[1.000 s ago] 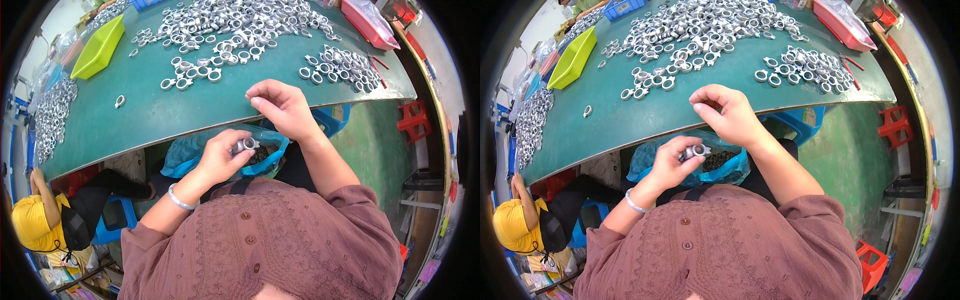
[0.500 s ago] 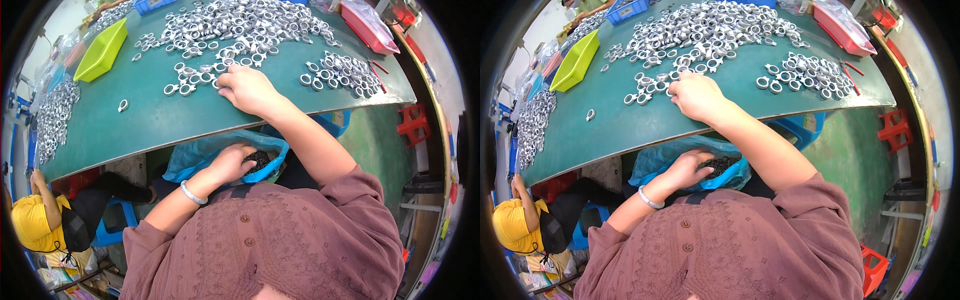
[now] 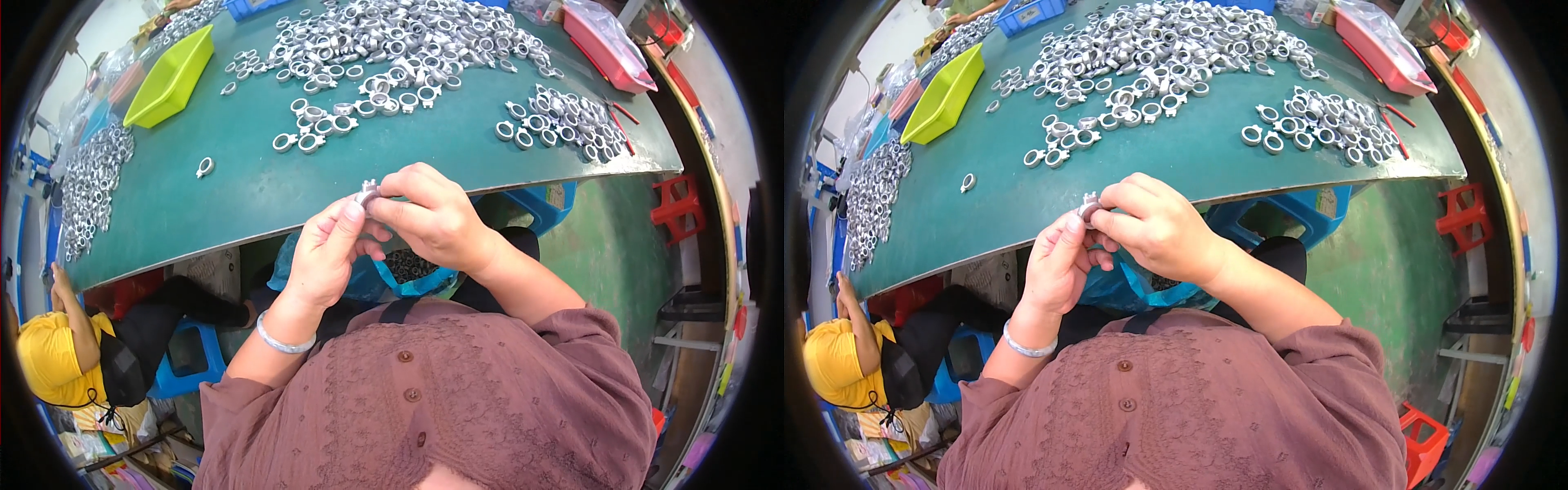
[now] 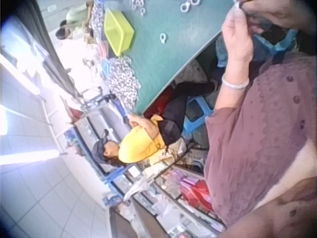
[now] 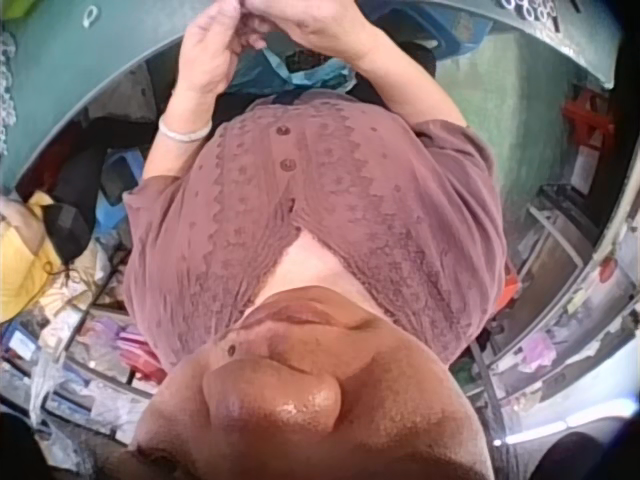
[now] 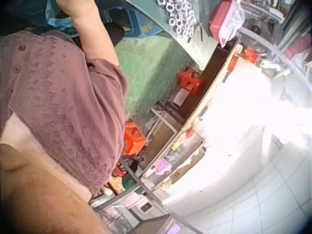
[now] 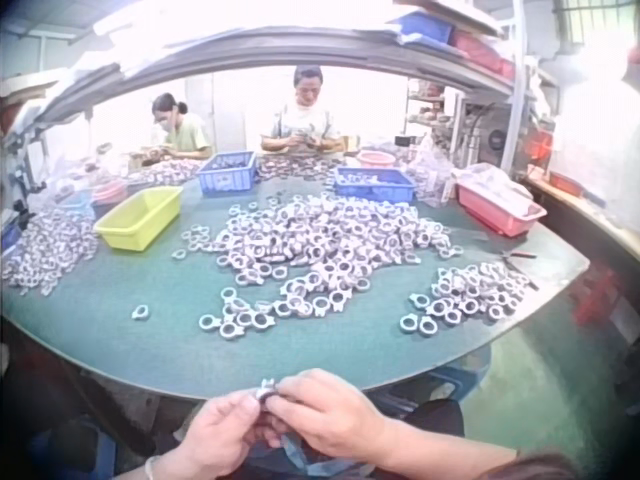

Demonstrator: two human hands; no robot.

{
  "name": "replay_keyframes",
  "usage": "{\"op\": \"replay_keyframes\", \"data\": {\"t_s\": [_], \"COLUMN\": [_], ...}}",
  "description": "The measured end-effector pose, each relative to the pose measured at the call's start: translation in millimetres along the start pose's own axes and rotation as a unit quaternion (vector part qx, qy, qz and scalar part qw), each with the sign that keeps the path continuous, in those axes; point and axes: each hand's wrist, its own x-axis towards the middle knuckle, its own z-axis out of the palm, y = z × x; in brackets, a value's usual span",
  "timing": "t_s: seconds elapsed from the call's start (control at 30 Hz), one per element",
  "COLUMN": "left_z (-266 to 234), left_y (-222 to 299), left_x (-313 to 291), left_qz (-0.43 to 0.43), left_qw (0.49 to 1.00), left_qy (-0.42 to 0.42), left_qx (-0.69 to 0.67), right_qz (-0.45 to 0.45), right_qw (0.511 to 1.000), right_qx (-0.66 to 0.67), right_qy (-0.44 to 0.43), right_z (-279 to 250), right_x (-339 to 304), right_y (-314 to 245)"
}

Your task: The person assembles small metal components by picking up individual metal rings and small black gaskets from a table and fitting them together by hand.

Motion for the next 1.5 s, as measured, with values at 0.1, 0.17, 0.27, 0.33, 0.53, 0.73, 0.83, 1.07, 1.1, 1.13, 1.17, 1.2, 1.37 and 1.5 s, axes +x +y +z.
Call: {"op": "replay_keyframes", "data": {"t_s": [0.1, 0.17, 0.27, 0.33, 0.53, 0.73, 0.83, 1.07, 1.1, 1.13, 1.17, 1.2, 1.37, 1.5], "left_z": [1, 1, 1, 1, -3, 1, 0, 0, 1, 1, 1, 3, 7, 8], "left_y": [-1, -3, -5, -6, -8, -9, -10, -10, -10, -10, -10, -9, -9, -9], "left_x": [-1, -1, -2, -2, -2, -2, -2, -3, -3, -4, -4, -4, -4, -5], "left_qz": [0.001, 0.002, 0.013, 0.015, 0.002, 0.016, 0.014, 0.013, 0.017, 0.02, 0.02, 0.036, 0.106, 0.129], "left_qw": [1.0, 0.999, 0.997, 0.995, 0.997, 0.999, 0.999, 1.0, 1.0, 1.0, 1.0, 0.999, 0.992, 0.985], "left_qy": [-0.015, -0.018, -0.038, -0.05, -0.049, -0.034, -0.025, -0.019, -0.017, -0.015, -0.015, -0.01, 0.002, 0.007], "left_qx": [-0.02, -0.041, -0.067, -0.084, -0.058, -0.037, -0.022, -0.02, -0.012, -0.004, -0.004, 0.012, 0.074, 0.115], "right_qz": [0.008, 0.021, 0.069, 0.107, 0.156, 0.188, 0.2, 0.22, 0.227, 0.227, 0.23, 0.233, 0.227, 0.199], "right_qw": [1.0, 0.999, 0.992, 0.984, 0.969, 0.957, 0.951, 0.939, 0.935, 0.935, 0.933, 0.93, 0.931, 0.944], "right_qx": [0.017, 0.041, 0.102, 0.137, 0.182, 0.217, 0.23, 0.26, 0.267, 0.268, 0.274, 0.28, 0.284, 0.263], "right_qy": [-0.007, 0.002, 0.025, 0.039, 0.055, 0.051, 0.05, 0.049, 0.045, 0.045, 0.044, 0.043, 0.035, 0.035], "right_z": [-5, -7, -6, -6, -8, -9, -9, -9, -8, -9, -9, -9, -12, -11], "right_x": [-3, -6, -10, -11, -10, -11, -11, -15, -15, -15, -15, -15, -14, -15], "right_y": [-4, -5, -7, -8, -11, -12, -12, -11, -11, -11, -11, -11, -13, -11]}}
